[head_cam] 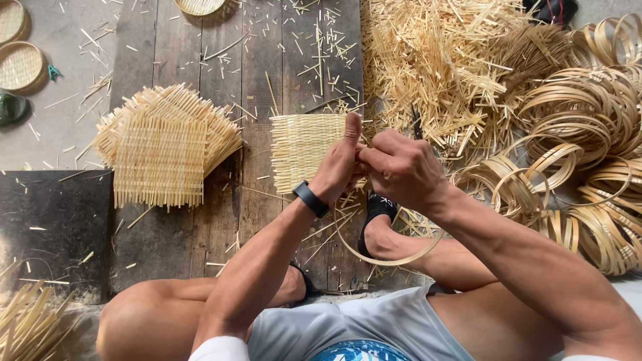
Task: The person sits on the floor and fits a woven bamboo mat into a round bamboo rim, pressing the mat over a wooden dome mold and tucking the rim ring around the edge. They trim the protruding bamboo strip ends with scissors and set the finished sieve tray aside with others.
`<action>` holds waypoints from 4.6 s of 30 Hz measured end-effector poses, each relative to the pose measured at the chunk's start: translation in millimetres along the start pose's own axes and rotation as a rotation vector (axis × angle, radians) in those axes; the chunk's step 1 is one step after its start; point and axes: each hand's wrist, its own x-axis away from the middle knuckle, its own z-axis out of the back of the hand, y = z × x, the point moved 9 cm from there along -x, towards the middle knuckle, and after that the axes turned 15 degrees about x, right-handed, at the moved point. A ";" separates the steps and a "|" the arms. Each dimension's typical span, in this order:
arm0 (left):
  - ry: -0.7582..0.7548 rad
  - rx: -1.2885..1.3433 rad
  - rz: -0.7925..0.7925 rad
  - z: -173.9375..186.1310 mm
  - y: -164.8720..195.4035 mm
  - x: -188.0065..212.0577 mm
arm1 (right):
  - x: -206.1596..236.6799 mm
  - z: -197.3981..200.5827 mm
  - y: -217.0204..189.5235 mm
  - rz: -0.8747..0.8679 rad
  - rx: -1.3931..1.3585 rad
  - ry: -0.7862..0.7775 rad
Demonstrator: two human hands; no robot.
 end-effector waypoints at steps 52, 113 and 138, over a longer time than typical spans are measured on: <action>0.838 0.620 -0.058 285.3 -121.5 -78.4 | 115.8 -346.7 120.6 -1.446 -1.163 -0.077; 0.199 -1.133 -0.472 232.1 -62.1 -182.0 | 35.8 -354.8 4.4 -0.013 0.000 -0.374; 0.363 -0.437 -0.115 276.0 -110.9 -220.0 | 34.0 -462.8 130.0 -0.781 -0.827 -0.363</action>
